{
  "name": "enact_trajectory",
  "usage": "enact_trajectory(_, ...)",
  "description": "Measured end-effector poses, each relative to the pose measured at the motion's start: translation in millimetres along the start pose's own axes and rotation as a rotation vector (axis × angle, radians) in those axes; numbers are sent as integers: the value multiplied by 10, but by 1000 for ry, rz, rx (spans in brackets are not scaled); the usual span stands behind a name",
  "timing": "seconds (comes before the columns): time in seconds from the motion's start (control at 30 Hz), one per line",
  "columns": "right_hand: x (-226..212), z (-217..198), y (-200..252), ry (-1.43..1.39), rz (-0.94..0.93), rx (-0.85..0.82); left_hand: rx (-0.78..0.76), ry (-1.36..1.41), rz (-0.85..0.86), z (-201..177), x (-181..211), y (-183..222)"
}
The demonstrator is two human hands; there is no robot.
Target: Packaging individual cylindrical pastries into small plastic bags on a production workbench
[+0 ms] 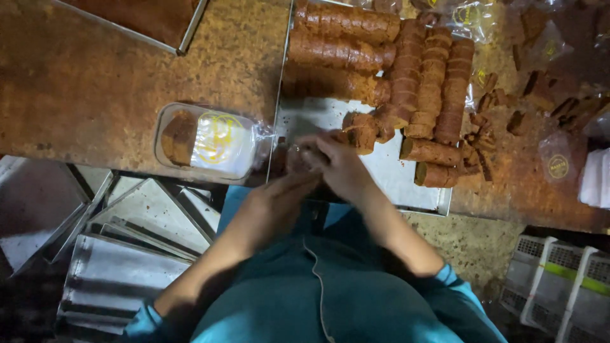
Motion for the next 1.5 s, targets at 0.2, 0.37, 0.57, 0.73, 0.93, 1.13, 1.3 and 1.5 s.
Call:
enact_trajectory(0.2, 448, -506, 68, -304, -436, 437, 208, -209, -280, -106, -739, 82)
enact_trajectory(0.37, 440, 25, -245, 108, -139, -77, 169, -571, -297, 94, -1101, 329)
enact_trajectory(0.57, 1143, 797, -604, 87, -39, -250, 278, -229, -405, -245, -1180, 326)
enact_trajectory(0.73, 892, 305, -551, 202, -2, 144, 364, -72, -457, -406, -1174, 415)
enact_trajectory(0.93, 527, 499, -334, -235, -278, 240, 289, 116, -383, -406, -817, 90)
enact_trajectory(1.13, 622, 744, -325, 88, -573, 254, 197, 256, -281, -453, -552, -44)
enact_trajectory(1.3, 415, 650, -303, -258, -334, 7, 227, -121, -108, -320, -487, 11)
enact_trajectory(1.5, 364, 365, -303, -948, 379, 98, 143, -39, 6, -45, -123, -22)
Point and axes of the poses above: each hand's wrist, its own y-axis away from the middle knuckle, its own z-axis out of the palm, x = y × z, the point moved 3 cm from there along -y, towards the middle knuckle, and after that the axes turned 7 degrees about -x, right-handed, at the moved point
